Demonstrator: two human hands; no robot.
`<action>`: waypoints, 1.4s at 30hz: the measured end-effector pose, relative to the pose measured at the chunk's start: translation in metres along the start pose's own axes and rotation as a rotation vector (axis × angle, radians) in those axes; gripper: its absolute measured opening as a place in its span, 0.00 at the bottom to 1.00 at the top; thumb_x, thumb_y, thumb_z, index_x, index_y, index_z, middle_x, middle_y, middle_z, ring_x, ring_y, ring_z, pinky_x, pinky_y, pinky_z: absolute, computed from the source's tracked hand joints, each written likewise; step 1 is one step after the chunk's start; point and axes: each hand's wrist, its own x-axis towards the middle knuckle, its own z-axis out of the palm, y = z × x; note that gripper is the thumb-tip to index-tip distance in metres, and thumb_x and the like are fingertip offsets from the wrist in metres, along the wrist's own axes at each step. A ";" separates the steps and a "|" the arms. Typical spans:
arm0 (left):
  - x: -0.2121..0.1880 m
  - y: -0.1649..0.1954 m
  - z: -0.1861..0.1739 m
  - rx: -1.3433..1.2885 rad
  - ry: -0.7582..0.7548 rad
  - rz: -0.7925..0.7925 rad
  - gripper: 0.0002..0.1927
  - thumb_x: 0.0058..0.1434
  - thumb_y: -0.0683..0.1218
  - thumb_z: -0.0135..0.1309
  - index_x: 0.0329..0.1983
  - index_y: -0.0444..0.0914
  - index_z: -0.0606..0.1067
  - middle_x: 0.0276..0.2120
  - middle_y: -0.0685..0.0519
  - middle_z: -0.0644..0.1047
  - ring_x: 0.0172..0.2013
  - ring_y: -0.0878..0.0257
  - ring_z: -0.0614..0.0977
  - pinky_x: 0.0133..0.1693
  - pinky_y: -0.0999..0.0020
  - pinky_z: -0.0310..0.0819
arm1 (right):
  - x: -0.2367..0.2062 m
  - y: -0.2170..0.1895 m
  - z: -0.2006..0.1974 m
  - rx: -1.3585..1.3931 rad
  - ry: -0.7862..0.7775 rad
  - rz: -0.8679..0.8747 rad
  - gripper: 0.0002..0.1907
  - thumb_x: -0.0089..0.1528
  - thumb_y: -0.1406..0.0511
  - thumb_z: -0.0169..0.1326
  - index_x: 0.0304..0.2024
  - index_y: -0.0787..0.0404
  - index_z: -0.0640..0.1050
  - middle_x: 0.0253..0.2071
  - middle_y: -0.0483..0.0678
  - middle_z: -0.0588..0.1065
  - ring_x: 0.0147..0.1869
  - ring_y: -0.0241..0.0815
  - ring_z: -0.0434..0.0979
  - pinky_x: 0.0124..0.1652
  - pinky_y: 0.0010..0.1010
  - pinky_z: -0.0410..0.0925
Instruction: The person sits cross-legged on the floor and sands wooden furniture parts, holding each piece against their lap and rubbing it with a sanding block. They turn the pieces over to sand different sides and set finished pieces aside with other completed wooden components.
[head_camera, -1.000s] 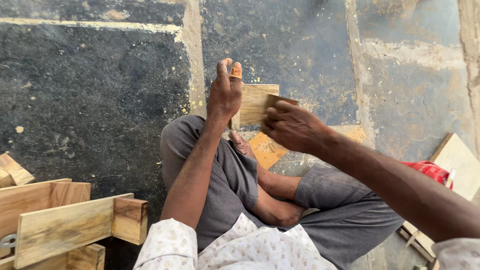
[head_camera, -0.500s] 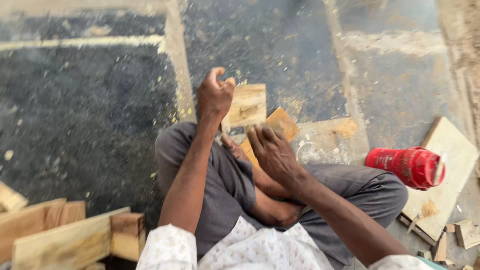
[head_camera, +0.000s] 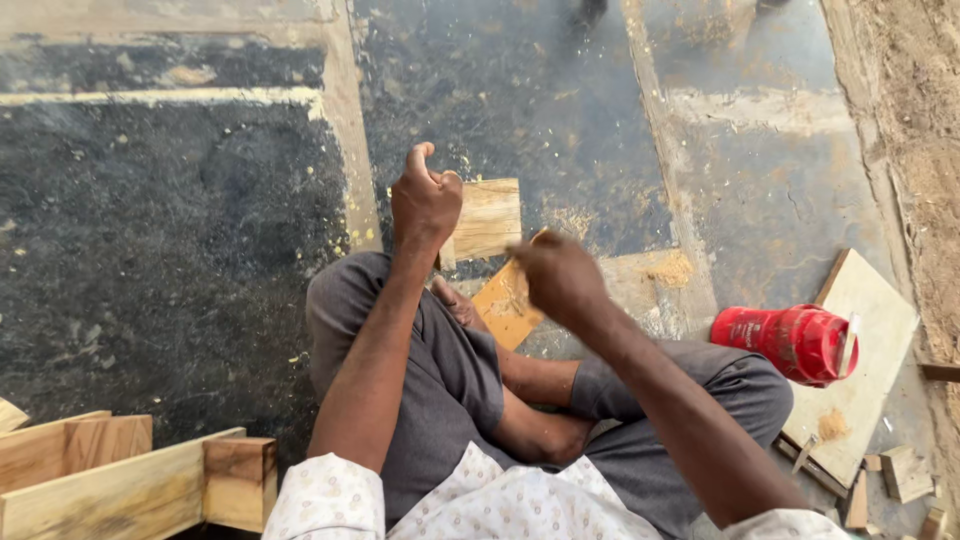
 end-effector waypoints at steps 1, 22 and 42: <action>0.000 -0.002 0.001 0.012 0.057 0.085 0.29 0.61 0.45 0.49 0.66 0.33 0.68 0.26 0.53 0.79 0.26 0.65 0.81 0.32 0.65 0.79 | 0.002 0.005 0.004 -0.048 0.099 -0.065 0.21 0.66 0.73 0.47 0.58 0.52 0.79 0.53 0.50 0.77 0.53 0.46 0.77 0.49 0.34 0.74; -0.017 0.007 -0.020 -0.073 0.059 -0.033 0.27 0.63 0.46 0.52 0.64 0.30 0.67 0.23 0.52 0.77 0.27 0.62 0.81 0.35 0.61 0.77 | 0.024 0.115 0.131 -0.128 0.288 -0.109 0.18 0.61 0.72 0.50 0.49 0.53 0.84 0.43 0.44 0.83 0.47 0.44 0.77 0.49 0.40 0.72; -0.006 0.006 -0.008 -0.035 0.061 -0.060 0.30 0.58 0.44 0.48 0.66 0.34 0.69 0.24 0.52 0.79 0.26 0.59 0.83 0.34 0.58 0.82 | -0.011 0.014 0.035 -0.252 0.515 -0.426 0.23 0.58 0.73 0.52 0.57 0.67 0.77 0.52 0.54 0.81 0.55 0.50 0.78 0.55 0.40 0.70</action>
